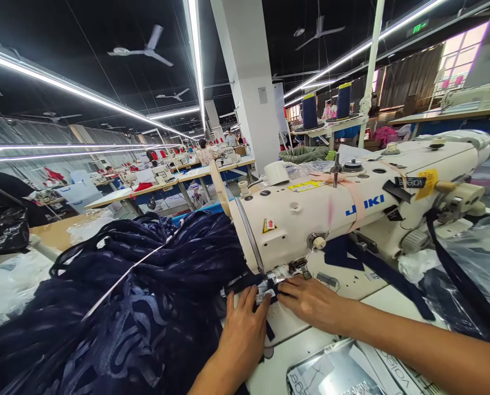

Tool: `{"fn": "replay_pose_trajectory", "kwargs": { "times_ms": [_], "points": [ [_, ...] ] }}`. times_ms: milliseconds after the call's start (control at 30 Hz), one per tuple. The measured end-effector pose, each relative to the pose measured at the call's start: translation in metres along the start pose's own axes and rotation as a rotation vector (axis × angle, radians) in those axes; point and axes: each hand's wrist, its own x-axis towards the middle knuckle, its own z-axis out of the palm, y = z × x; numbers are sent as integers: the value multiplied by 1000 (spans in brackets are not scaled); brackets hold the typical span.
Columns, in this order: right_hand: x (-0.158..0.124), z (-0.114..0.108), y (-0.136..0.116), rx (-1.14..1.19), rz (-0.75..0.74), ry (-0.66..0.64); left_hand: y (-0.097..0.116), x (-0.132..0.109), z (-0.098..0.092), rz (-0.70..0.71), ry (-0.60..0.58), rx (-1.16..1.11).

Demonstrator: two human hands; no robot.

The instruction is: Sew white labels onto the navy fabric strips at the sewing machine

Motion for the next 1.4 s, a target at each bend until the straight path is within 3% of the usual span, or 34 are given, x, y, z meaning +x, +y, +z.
{"fn": "replay_pose_trajectory", "kwargs": {
  "times_ms": [233,367,600,767,933,1133,1300,1400],
  "points": [
    [1,-3,-2,-25,32,56,-6,2,5,-14,-45,7],
    [1,-1,-1,84,77,80,-11,4,5,-22,-65,32],
    [0,-7,3,275,214,-98,-17,12,2,-32,-115,42],
    [2,-6,7,313,265,-148,-19,14,5,-32,-55,55],
    [4,1,8,271,373,-134,-6,14,-1,-97,56,116],
    [1,-11,4,67,221,-127,5,16,-2,-286,-8,190],
    [-6,-21,4,53,101,-238,-5,27,1,-220,-95,140],
    [-8,-17,10,45,51,-207,-9,32,0,-164,-121,129]
  ]
}}
